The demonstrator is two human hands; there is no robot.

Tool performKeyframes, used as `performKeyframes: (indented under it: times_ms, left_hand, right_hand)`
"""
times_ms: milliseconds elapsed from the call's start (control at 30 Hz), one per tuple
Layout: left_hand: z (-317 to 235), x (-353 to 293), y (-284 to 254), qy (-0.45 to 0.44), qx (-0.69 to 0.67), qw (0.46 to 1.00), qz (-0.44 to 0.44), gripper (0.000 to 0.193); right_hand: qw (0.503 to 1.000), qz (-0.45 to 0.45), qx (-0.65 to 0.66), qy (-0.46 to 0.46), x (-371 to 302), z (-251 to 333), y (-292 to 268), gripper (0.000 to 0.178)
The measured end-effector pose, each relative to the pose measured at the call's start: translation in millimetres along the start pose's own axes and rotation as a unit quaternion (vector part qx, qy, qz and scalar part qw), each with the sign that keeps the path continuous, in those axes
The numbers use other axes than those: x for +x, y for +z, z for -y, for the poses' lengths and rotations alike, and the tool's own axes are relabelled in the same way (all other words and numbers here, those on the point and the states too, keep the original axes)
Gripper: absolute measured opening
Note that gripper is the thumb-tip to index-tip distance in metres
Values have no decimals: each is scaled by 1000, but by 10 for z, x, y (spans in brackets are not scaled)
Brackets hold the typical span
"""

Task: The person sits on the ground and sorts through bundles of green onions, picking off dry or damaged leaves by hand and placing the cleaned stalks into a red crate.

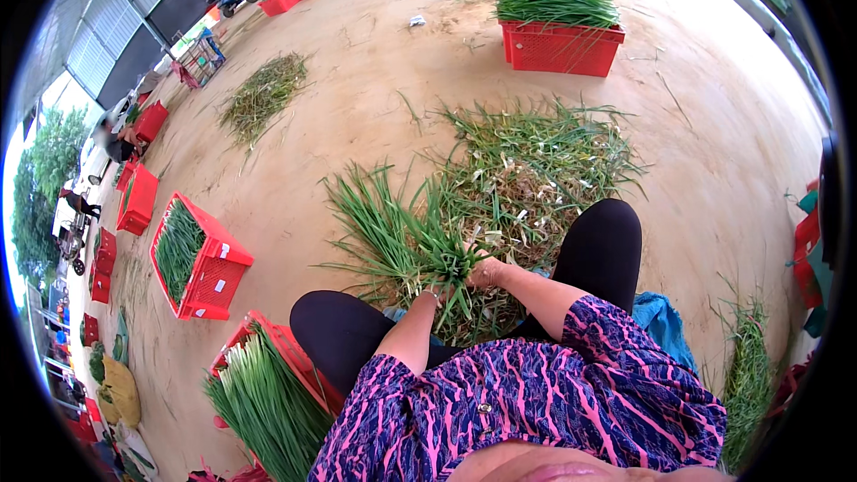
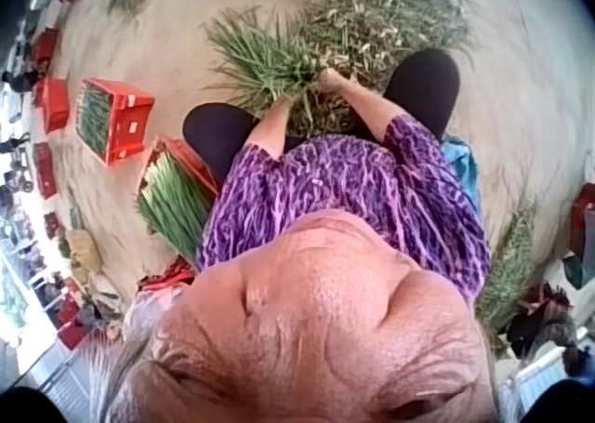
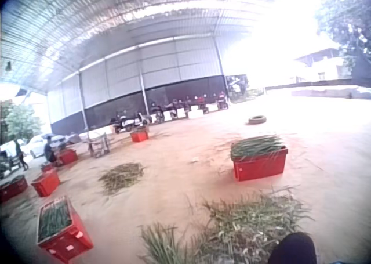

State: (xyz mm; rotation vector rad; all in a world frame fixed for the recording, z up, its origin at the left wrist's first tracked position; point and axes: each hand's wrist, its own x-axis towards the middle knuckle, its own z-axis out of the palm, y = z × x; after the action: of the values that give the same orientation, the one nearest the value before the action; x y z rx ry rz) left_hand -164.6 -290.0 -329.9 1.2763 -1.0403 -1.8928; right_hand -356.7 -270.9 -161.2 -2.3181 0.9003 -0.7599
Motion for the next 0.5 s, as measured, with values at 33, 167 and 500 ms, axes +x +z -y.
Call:
performKeyframes:
  times_ms: [33, 167, 500]
  left_hand:
    - [-61, -48, -179, 3, -26, 1000, -6, 41]
    - [-892, -449, 941, 79, 173, 979, 72, 64]
    - [-1928, -1350, 828, -110, -38, 983, 142, 50]
  right_hand:
    - [999, -5, -40, -5, 114, 85, 33, 29]
    - [972, -130, -40, 189, -248, 8, -364, 26]
    - [808, -310, 493, 94, 130, -59, -726, 37]
